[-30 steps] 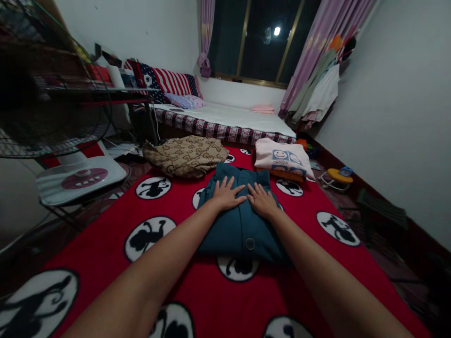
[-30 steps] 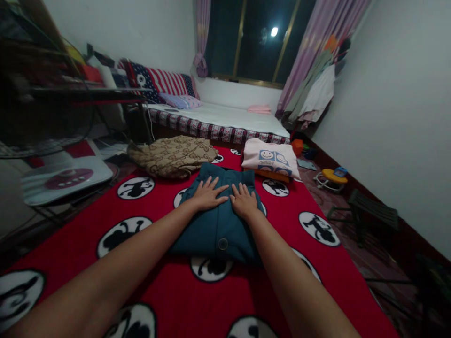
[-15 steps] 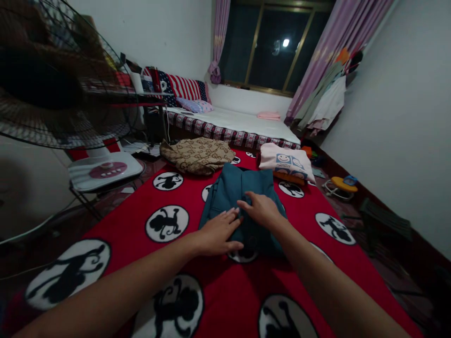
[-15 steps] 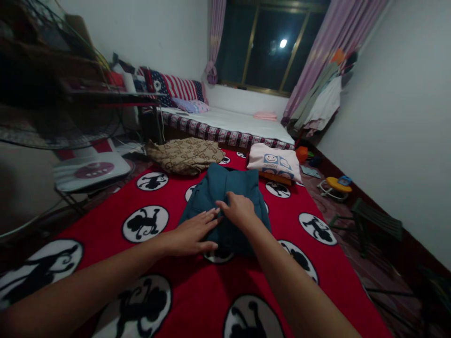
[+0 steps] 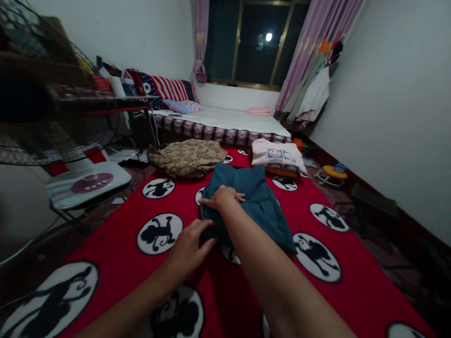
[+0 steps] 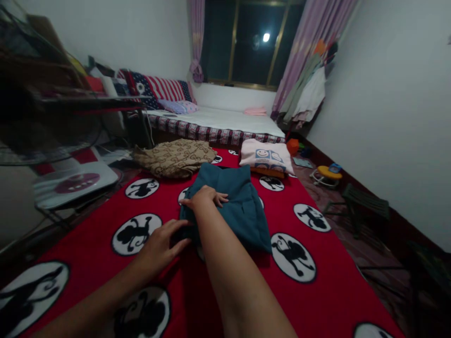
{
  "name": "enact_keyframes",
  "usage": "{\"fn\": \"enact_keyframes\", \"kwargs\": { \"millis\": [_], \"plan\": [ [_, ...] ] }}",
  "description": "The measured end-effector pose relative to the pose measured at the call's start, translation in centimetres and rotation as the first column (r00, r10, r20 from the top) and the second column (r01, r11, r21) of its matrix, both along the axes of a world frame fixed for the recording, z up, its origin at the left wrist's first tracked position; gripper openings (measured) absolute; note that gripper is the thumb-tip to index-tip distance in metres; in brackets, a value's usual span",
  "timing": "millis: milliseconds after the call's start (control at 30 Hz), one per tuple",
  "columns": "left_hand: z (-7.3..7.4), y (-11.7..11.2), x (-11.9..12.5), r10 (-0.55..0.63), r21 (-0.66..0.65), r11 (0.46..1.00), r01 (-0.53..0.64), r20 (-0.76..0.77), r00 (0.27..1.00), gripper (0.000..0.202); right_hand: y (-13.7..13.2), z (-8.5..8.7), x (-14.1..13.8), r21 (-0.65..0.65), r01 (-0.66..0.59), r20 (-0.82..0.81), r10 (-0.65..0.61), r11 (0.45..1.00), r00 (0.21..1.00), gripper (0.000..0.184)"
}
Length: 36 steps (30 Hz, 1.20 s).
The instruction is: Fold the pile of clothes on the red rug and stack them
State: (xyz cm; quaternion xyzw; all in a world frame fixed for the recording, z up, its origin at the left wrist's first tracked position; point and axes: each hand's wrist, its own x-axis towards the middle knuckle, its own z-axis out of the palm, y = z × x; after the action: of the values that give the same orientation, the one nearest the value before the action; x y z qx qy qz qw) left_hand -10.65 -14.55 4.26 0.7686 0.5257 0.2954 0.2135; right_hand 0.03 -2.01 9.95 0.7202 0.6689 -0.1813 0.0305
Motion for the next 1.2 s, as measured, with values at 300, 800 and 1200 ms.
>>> {"fn": "enact_keyframes", "kwargs": {
  "millis": [300, 800, 1200],
  "plan": [
    [-1.0, 0.3, 0.6, -0.013, -0.038, 0.999, 0.023, 0.248, 0.969, 0.031, 3.6, -2.5, -0.6, -0.033, 0.205, 0.186, -0.196, 0.978, 0.963, 0.063],
    [-1.6, -1.1, 2.4, -0.069, 0.108, 0.993, 0.044, 0.246, 0.967, 0.02, 1.0, -1.4, -0.6, -0.03, 0.159, 0.136, -0.153, 0.987, 0.979, 0.092],
    [-1.8, 0.7, 2.3, -0.013, 0.017, 1.0, 0.007, 0.414, 0.91, 0.016, 1.9, -0.4, 0.0, 0.064, 0.008, 0.034, -0.01, 0.998, 0.999, 0.043]
  ]
}}
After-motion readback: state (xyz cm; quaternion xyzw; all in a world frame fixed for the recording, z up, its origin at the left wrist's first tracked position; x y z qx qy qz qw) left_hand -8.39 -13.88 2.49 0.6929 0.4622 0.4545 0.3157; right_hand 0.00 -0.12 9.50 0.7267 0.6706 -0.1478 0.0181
